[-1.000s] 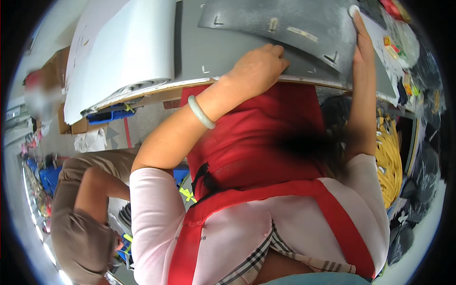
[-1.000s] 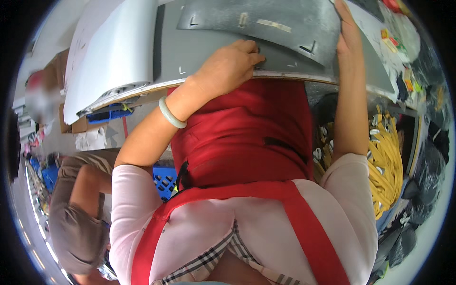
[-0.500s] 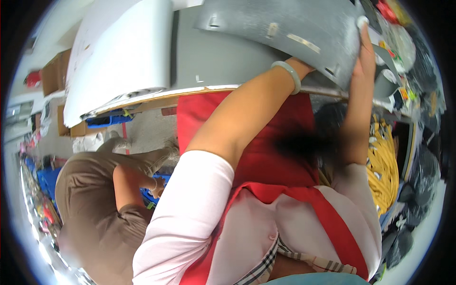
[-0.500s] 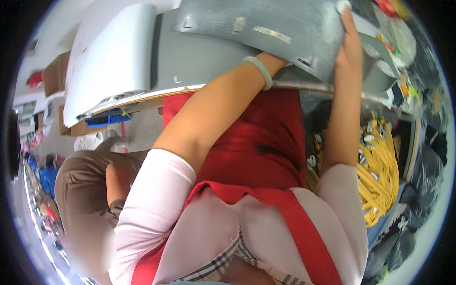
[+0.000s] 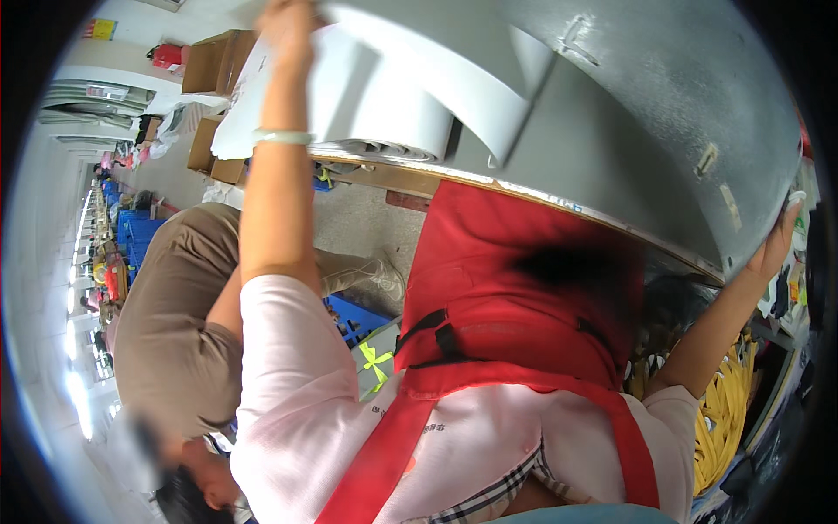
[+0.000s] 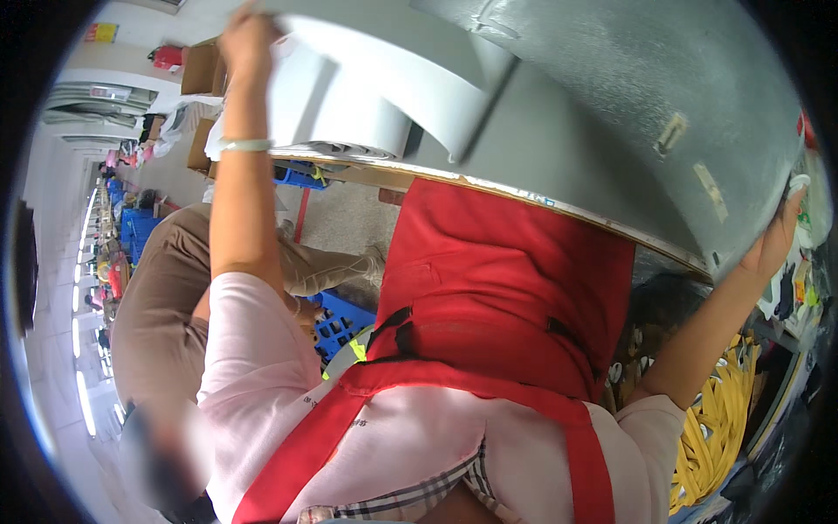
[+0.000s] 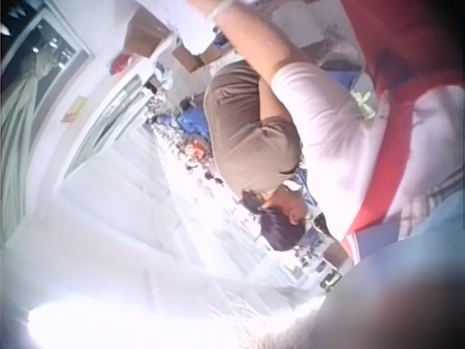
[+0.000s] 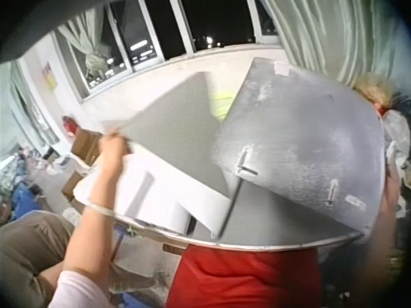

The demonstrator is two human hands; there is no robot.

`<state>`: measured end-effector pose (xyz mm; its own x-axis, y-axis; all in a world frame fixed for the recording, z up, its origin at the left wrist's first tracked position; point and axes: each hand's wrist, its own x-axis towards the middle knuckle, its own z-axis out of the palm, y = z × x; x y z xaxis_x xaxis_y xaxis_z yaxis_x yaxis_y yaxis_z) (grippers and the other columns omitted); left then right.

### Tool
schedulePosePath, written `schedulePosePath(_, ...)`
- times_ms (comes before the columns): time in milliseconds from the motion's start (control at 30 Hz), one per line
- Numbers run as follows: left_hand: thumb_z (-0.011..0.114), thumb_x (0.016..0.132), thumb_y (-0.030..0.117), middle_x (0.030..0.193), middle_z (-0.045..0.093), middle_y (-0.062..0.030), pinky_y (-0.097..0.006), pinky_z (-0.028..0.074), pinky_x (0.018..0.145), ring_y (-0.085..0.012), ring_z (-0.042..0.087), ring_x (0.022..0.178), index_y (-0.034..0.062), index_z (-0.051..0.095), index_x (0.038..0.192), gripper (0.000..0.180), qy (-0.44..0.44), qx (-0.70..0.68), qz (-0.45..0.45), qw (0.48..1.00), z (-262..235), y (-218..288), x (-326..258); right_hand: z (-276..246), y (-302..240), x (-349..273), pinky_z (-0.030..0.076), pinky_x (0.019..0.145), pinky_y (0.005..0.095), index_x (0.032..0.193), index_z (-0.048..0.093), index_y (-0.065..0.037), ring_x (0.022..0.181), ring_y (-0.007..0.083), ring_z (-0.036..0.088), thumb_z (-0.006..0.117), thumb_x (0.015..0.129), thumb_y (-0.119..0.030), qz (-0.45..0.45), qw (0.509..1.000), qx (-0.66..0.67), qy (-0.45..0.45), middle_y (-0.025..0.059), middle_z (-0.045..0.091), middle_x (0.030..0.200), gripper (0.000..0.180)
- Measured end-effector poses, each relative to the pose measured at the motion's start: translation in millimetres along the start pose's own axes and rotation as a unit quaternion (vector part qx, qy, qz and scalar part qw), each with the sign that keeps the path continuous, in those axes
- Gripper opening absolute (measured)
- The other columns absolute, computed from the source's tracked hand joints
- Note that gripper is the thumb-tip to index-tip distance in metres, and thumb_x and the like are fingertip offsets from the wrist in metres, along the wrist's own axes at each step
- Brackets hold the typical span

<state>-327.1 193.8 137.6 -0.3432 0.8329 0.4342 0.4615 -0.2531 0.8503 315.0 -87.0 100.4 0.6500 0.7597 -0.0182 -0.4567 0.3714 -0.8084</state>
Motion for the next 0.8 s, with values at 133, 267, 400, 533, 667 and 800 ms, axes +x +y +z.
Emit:
schedulePosePath(133,0.075,0.088,0.015,0.087,0.071,-0.0127,-0.034,0.061,0.061,-0.0211,0.07,0.073,-0.0042,0.069,0.103,0.025,0.175,-0.082,-0.126,0.973,-114,-69,10,-11,1,8,0.04,0.114,0.0418,0.146,0.048,-0.001,0.132,0.0283,0.052,0.055,0.106,-0.039,0.006,0.999,-0.048,0.0,0.0143,0.055,0.146,0.056)
schedulePosePath(267,0.079,0.085,0.022,0.088,0.071,-0.0134,-0.034,0.059,0.071,-0.0231,0.071,0.084,-0.0028,0.074,0.089,0.025,0.11,0.128,-0.255,0.952,-189,-177,-23,-15,19,24,0.045,0.109,0.0386,0.141,0.055,-0.004,0.125,0.025,0.058,0.064,0.101,-0.04,0.019,0.998,-0.059,-0.019,0.0118,0.06,0.14,0.055)
schedulePosePath(400,0.06,0.092,0.062,0.127,0.069,-0.0215,-0.042,0.043,0.107,-0.0376,0.062,0.122,-0.0079,0.07,0.119,0.076,0.067,0.312,-0.137,0.938,-209,-238,-55,39,36,0,0.047,0.107,0.0375,0.137,0.06,-0.004,0.119,0.0245,0.063,0.071,0.096,-0.039,0.031,0.995,-0.094,0.03,0.0108,0.066,0.132,0.054)
schedulePosePath(533,0.067,0.096,0.042,0.133,0.062,-0.027,-0.049,0.049,0.101,-0.0388,0.06,0.123,-0.0054,0.053,0.141,0.067,0.129,0.421,-0.029,0.897,-195,-211,-48,48,58,1,0.051,0.098,0.032,0.127,0.067,-0.005,0.108,0.0199,0.067,0.072,0.096,-0.033,0.115,0.988,-0.106,-0.003,0.0074,0.072,0.119,0.043)
schedulePosePath(667,0.071,0.096,0.013,0.12,0.07,-0.0179,-0.033,0.052,0.095,-0.022,0.066,0.107,-0.004,0.061,0.133,0.042,0.022,0.064,0.058,0.996,-84,-46,-104,9,75,35,0.057,0.092,0.0324,0.127,0.065,-0.005,0.102,0.0188,0.071,0.073,0.096,-0.031,0.169,0.971,-0.134,-0.101,0.0088,0.072,0.116,0.042)
schedulePosePath(800,0.068,0.095,0.007,0.106,0.075,-0.0077,-0.033,0.055,0.088,-0.0176,0.07,0.097,0.0041,0.075,0.11,0.017,-0.297,0.052,0.175,0.937,4,60,-217,-3,109,50,0.049,0.081,0.0229,0.119,0.069,-0.009,0.089,0.0088,0.063,0.076,0.093,-0.031,0.112,0.919,-0.349,-0.147,-0.0004,0.069,0.104,0.035)
